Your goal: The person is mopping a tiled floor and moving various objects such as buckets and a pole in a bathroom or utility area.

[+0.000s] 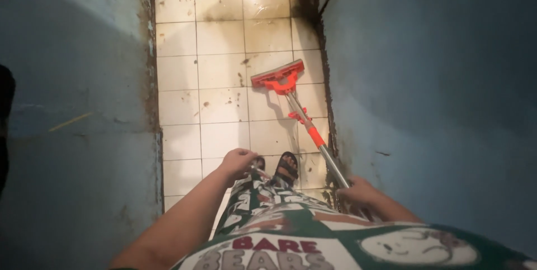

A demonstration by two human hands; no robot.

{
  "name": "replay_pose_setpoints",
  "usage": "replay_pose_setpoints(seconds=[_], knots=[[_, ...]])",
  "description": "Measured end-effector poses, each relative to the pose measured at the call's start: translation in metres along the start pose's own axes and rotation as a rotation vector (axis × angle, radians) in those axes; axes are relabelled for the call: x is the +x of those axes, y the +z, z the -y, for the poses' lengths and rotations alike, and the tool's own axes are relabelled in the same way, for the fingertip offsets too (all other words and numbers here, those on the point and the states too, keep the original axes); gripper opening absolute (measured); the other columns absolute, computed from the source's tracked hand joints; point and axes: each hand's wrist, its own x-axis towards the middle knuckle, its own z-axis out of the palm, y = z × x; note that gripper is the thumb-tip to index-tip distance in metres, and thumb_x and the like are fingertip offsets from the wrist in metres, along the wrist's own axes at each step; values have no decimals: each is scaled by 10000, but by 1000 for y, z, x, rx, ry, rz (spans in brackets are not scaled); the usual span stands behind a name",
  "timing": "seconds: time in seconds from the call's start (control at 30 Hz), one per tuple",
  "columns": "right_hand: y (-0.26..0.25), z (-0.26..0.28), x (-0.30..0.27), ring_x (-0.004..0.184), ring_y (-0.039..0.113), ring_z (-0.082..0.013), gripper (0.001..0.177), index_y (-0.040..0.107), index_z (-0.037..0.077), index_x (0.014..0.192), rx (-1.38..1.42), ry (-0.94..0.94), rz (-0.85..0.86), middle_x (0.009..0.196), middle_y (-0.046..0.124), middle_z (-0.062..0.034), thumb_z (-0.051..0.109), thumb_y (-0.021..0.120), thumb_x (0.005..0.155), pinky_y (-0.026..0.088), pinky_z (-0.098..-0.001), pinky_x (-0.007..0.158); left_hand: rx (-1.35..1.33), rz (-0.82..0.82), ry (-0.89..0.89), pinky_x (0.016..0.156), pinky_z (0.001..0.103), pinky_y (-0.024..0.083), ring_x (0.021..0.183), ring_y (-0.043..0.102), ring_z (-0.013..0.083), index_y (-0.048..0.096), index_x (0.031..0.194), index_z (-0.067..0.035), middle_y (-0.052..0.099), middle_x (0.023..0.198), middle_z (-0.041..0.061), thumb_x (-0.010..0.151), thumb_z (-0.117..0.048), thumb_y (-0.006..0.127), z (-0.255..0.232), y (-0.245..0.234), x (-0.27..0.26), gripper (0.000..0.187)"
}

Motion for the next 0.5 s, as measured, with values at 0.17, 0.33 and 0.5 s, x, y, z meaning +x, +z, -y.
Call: replay_pose_setpoints(seconds=[0.17, 0.33, 0.5], knots=[[-40, 104, 12, 522, 601, -228, 352, 686, -21, 1024, 199, 84, 6, 707, 653, -132, 289, 733, 863, 486, -394, 465, -27, 71, 71, 479, 281, 452, 604, 566, 150, 722, 1084, -15, 665, 851, 82, 887, -264, 695, -21, -12, 24, 318], [-98, 195, 105, 496, 617, -224, 308, 679, 6, 966, 94, 51, -80, 666, 641, -104, 289, 741, 861, 510, -401, 448, -52, 21, 7, 501, 290, 496, 616, 598, 134, 671, 1081, -48, 665, 870, 62, 881, -243, 723, -54, -36, 70, 284], [-152, 288, 217, 507, 577, -236, 310, 680, -80, 878, 177, -70, -42, 669, 631, -147, 223, 740, 904, 464, -425, 452, 31, 37, 13, 562, 294, 542, 700, 617, 126, 703, 1054, -117, 670, 897, 23, 881, -359, 713, -124, -61, 76, 298]])
